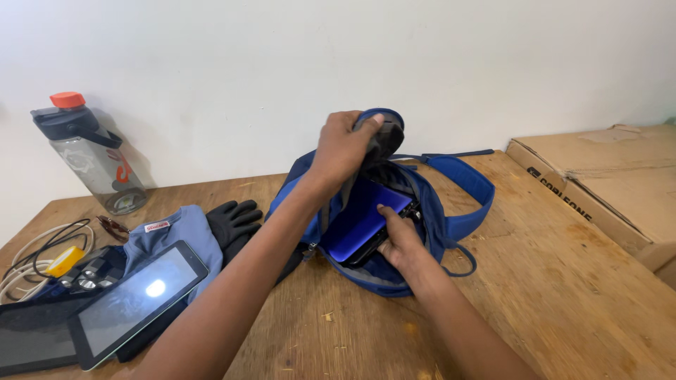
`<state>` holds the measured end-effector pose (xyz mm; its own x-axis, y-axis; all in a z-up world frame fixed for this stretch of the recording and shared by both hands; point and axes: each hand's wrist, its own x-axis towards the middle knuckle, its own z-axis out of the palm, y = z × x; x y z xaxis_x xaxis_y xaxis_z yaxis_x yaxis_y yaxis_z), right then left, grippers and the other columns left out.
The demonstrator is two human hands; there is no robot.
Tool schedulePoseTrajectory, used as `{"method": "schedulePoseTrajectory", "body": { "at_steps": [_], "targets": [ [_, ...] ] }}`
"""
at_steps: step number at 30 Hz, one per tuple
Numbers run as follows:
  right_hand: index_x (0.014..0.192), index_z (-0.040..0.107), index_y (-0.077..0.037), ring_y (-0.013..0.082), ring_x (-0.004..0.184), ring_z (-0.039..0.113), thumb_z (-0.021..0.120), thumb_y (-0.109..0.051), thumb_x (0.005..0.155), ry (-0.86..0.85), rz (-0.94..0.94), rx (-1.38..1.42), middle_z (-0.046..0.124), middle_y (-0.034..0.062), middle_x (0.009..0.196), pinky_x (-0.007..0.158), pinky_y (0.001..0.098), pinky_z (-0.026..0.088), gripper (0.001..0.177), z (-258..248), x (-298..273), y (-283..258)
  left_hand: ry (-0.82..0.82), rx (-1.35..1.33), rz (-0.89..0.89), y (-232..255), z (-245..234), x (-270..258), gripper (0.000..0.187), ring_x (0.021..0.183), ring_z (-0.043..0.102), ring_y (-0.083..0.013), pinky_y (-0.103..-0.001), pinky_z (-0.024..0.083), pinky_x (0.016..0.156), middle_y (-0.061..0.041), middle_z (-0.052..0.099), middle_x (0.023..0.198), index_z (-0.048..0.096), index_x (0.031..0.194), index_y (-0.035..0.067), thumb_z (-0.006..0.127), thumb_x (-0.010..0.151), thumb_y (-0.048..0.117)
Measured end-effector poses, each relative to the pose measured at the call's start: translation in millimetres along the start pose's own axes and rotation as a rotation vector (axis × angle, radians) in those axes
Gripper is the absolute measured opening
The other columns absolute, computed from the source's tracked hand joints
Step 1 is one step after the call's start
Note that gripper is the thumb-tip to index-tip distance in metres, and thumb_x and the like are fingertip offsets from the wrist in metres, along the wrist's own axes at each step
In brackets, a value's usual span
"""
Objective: The person opens a blue backpack and places a laptop, a tablet, a smartphone, a headlamp, and two charging cables inside. The items are arranged sequentially on a wooden table before being packed into the bag.
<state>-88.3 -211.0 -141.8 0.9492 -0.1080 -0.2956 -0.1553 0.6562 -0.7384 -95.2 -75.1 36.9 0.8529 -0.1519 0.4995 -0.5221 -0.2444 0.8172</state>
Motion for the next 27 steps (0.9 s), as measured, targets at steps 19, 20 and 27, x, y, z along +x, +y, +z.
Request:
{"method": "schedulePoseTrajectory", "body": {
  "at_steps": [19, 20, 27],
  "targets": [
    [0.124, 0.062, 0.005, 0.0261, 0.103, 0.071, 0.078, -0.021, 0.086, -0.017, -0.276, -1.041, 0.072, 0.0152, 0.109, 0.092, 0.0350, 0.055, 0.049, -18, -6, -29, 0.338, 0.800, 0.565, -53, -40, -14, 0.015, 0.080, 0.070, -0.0326, -0.045, 0.056, 0.072, -0.013, 0.071, 0.084, 0.066, 0.091, 0.002, 0.066, 0.096, 0.016],
    [0.122, 0.064, 0.008, 0.0279, 0.094, 0.068, 0.079, -0.022, 0.087, -0.016, -0.196, -1.133, 0.071, 0.0174, 0.102, 0.087, 0.0422, 0.056, 0.049, -17, -14, -39, 0.371, 0.804, 0.596, -56, -41, -13, 0.014, 0.080, 0.070, -0.0332, -0.045, 0.056, 0.072, -0.013, 0.071, 0.084, 0.065, 0.090, 0.002, 0.066, 0.095, 0.015],
    [0.137, 0.063, -0.014, 0.0316, 0.114, 0.071, 0.087, -0.024, 0.070, -0.205, -0.232, -1.699, 0.074, 0.0165, 0.119, 0.102, 0.0437, 0.055, 0.071, 6, -70, -94, 0.308, 0.835, 0.308, -66, -54, -7, 0.020, 0.071, 0.069, -0.0381, -0.048, 0.054, 0.060, -0.017, 0.070, 0.075, 0.066, 0.096, 0.000, 0.065, 0.099, 0.019]
  ]
}}
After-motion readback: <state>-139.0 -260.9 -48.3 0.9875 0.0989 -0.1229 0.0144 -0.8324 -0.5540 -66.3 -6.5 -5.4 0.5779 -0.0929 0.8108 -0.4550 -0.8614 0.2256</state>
